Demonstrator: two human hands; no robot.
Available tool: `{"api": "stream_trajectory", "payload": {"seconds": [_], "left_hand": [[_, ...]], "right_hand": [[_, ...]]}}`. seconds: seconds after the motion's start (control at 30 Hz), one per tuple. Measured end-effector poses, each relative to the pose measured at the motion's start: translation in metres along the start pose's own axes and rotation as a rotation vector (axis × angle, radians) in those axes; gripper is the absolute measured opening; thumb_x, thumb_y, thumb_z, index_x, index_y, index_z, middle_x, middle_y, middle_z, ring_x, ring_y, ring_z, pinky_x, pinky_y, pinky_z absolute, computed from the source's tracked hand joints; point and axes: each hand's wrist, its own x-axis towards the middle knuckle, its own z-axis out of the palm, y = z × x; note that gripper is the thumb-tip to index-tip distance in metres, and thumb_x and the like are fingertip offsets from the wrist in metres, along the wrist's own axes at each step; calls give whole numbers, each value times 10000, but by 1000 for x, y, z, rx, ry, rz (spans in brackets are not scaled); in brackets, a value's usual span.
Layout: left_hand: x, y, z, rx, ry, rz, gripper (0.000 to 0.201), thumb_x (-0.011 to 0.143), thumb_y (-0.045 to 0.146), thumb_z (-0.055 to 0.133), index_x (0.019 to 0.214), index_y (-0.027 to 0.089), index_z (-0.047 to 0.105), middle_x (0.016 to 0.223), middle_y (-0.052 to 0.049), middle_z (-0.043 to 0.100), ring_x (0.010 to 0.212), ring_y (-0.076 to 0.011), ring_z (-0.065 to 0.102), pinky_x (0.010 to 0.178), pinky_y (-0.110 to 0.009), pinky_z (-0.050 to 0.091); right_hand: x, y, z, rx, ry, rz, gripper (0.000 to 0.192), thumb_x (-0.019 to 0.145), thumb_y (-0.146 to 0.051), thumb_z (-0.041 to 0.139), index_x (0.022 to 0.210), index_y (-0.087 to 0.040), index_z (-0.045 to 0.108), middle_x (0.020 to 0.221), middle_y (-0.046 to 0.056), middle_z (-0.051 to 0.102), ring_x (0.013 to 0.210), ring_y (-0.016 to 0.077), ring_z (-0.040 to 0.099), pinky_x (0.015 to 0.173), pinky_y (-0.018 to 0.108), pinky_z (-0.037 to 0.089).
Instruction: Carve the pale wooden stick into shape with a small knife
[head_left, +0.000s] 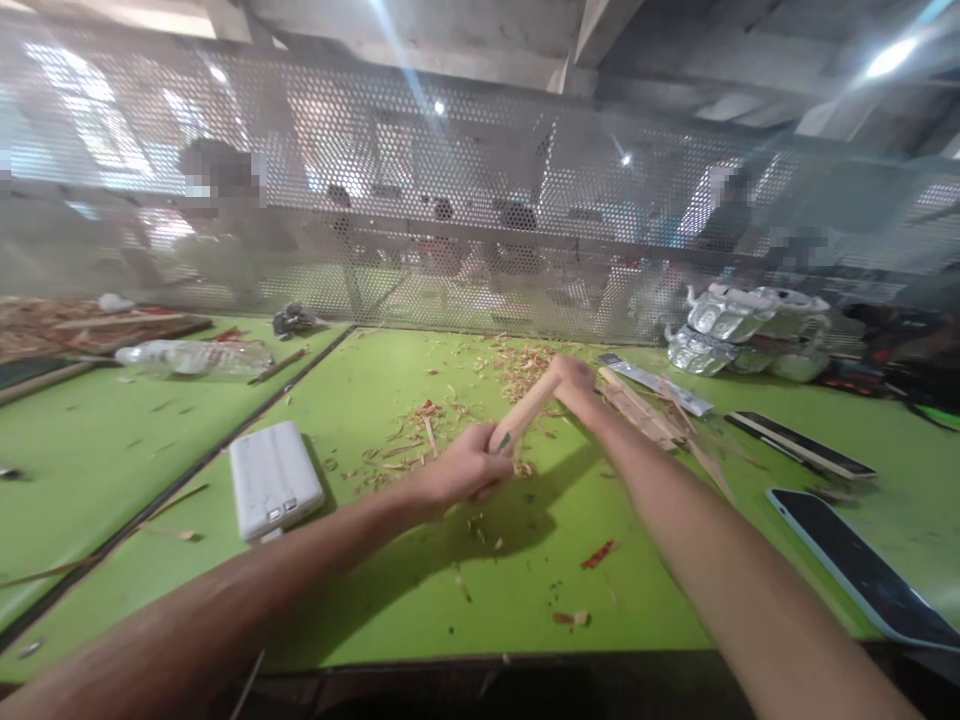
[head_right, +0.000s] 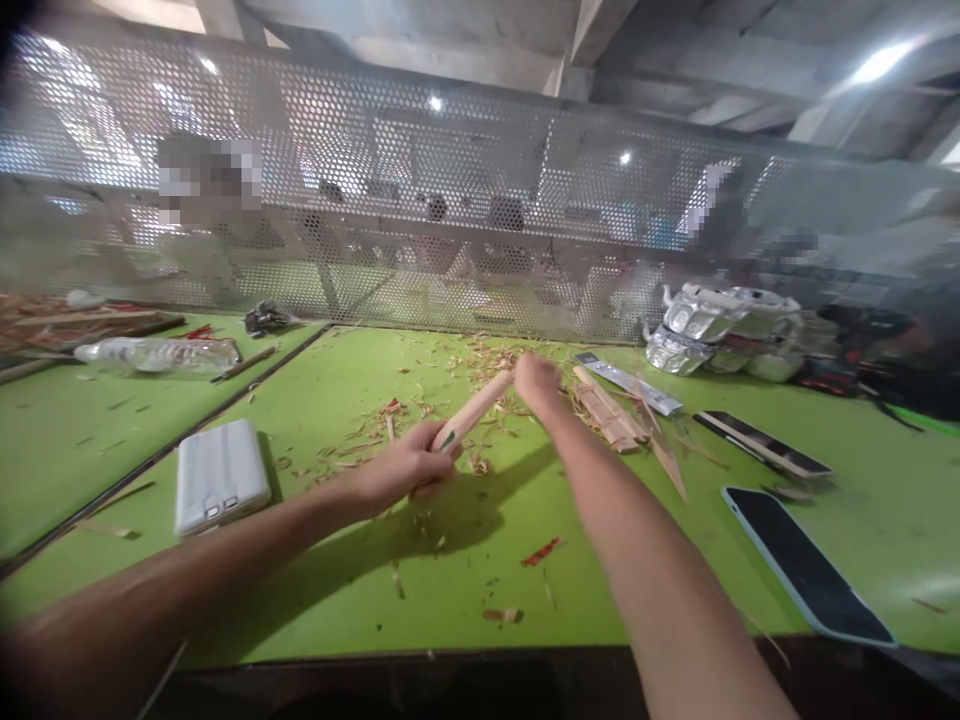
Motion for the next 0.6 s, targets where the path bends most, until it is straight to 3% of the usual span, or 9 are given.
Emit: {"api": "stream_trajectory", "payload": {"seconds": [0.1,0.23,0.4,0.6], "left_hand": [[0,4,-1,-196,-13,19,206,722,149,627,718,215,432,512,87,431,384,-51,363,358,-191,295],[6,3,-13,-383,-25,-27,245,755,168,624,659,213,402,512,82,381,387,-40,352,355,-180,274],[4,4,-16,-381,-191,-30,246,867,214,570,665,208,430,534,63,401,382,-46,363,347,-184,269],[0,8,-13,-308,-171,-67,306,896,245,570,634,213,414,529,65,385,365,-42,332,324,-188,231]], "right_hand": [[6,17,-2,12,-29,91,303,939,-193,576,1013,36,760,947,268,737,819,186,660,634,255,360],[-23,1,2,83,-45,4,355,975,-264,503,864,-80,786,785,130,740,654,140,609,574,239,339],[-75,-33,3,115,-44,-229,284,939,-269,563,830,-141,792,758,98,744,662,172,652,557,235,364],[-93,-38,-3,-70,-42,-349,297,952,-229,509,951,-157,797,849,144,772,781,263,724,596,279,427]]}}
